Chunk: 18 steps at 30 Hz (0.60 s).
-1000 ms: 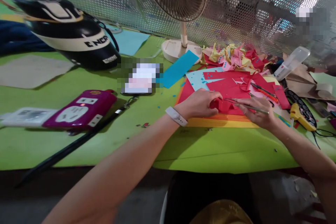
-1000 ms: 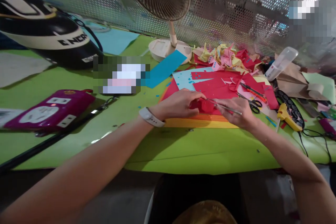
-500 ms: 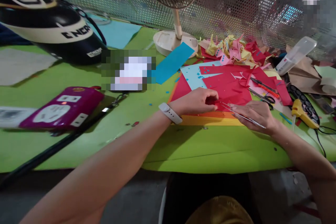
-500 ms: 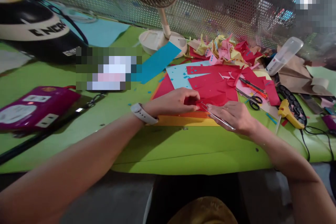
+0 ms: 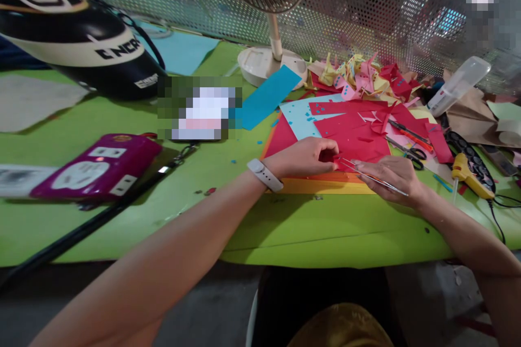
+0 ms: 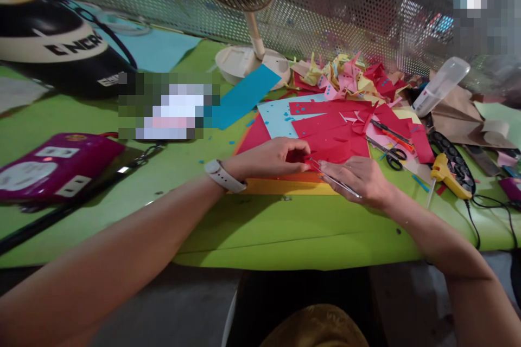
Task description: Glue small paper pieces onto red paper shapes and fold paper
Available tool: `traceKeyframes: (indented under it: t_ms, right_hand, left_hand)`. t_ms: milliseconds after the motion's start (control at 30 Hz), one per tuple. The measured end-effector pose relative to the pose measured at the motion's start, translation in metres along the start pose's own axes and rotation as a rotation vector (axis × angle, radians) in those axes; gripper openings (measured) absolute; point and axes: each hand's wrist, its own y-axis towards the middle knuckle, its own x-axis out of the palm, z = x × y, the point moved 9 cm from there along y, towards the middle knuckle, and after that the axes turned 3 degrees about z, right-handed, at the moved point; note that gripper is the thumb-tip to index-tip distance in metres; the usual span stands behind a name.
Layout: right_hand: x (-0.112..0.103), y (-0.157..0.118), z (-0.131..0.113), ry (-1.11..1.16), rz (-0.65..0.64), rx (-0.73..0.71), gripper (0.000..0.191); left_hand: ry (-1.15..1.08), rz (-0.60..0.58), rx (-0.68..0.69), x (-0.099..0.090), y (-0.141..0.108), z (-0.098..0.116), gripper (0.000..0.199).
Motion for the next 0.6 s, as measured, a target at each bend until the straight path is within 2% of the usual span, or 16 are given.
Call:
traceKeyframes:
  t_ms: [300, 600]
  right_hand:
    - [0.0028, -0.0025, 0.0032, -0.001, -0.008, 0.013, 0.051]
    - [0.0033, -0.0037, 0.0048, -0.019, -0.019, 0.035, 0.044]
  left_hand:
    - [0.003, -0.003, 0.0, 0.0, -0.0002, -0.0009, 0.019]
    - [-0.02, -0.017, -0.057, -0.0027, -0.0013, -0.0011, 0.02]
